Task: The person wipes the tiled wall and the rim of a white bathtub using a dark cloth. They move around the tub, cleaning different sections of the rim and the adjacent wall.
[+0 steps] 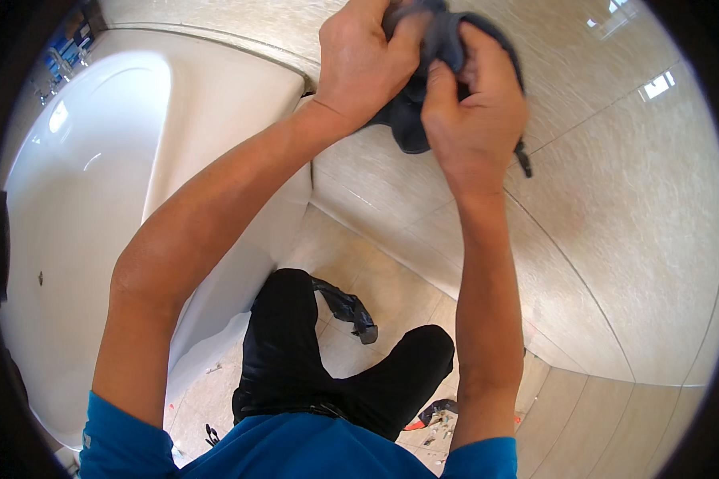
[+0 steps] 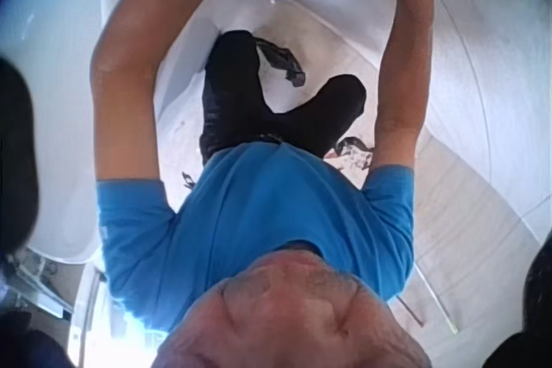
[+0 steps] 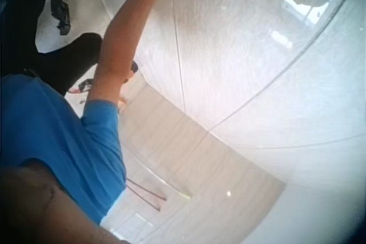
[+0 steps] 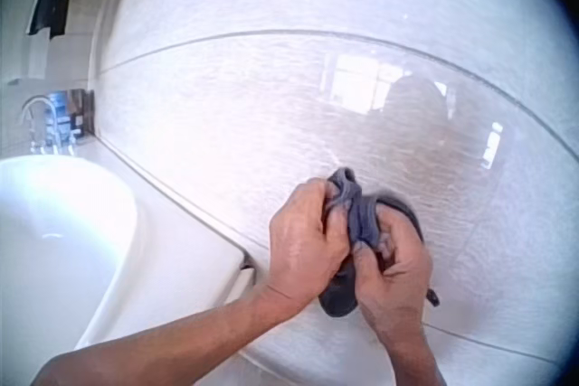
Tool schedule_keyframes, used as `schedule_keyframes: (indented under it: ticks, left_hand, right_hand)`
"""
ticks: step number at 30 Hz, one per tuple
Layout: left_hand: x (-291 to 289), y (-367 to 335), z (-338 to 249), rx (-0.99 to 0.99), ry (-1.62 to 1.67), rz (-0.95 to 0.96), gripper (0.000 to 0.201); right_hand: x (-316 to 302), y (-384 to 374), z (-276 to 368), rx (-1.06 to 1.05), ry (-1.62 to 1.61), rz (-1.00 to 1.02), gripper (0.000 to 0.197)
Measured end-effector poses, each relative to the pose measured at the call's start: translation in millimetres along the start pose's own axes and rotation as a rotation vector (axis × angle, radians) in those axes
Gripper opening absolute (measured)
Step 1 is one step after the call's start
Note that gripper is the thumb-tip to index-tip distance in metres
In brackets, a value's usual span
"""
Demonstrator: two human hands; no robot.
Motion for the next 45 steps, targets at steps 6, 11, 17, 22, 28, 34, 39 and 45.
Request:
schedule_keyframes:
  ticks: [6,11,17,22,28,34,39,45]
  left_hand:
    - [-21.1,33.9,32.2,0.204,-0.089,0.03,0.015]
    - [-15.6,35.7,23.0,0.262,-0.032,0.032,0.016]
    - [-20.5,24.3,34.3,0.299,-0.07,-0.046,0.016]
    - [-24.0,48.4,38.4,0.1,-0.291,-0.004,0.016]
    - [-20.2,76.2,32.0,0.062,-0.284,0.158,0.018]
    - [-21.6,71.9,32.5,0.092,-0.25,0.115,0.015]
    - [-21.0,77.3,33.3,-0.008,-0.393,0.13,0.016]
    - [-25.2,101.0,40.3,-0.365,-0.552,0.421,0.019]
  right_hand:
    - [-2.4,61.8,-18.2,0.094,0.2,0.122,0.032]
    - [-18.1,52.2,-11.3,0.094,0.108,-0.06,0.032]
    - [2.6,33.9,-7.6,-0.061,0.1,-0.085,0.03]
    - [9.5,92.1,-26.1,0.044,0.211,0.048,0.032]
    - [-14.7,121.4,-39.7,0.239,0.196,0.021,0.031]
    - [-17.8,82.2,-24.8,0.1,0.144,-0.101,0.028]
    - [-24.6,116.1,-37.9,0.073,0.208,-0.022,0.03]
    - [-35.9,151.8,-58.8,0.188,0.152,0.019,0.029]
Point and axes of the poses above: each hand's wrist, its own y-axis away from the middle knuckle, its own x-axis out of the palm, z = x × y, the point moved 1 cm from there along -y, towards the middle knuckle, and after that the axes turned 13 degrees about -z, right-handed, at the moved point
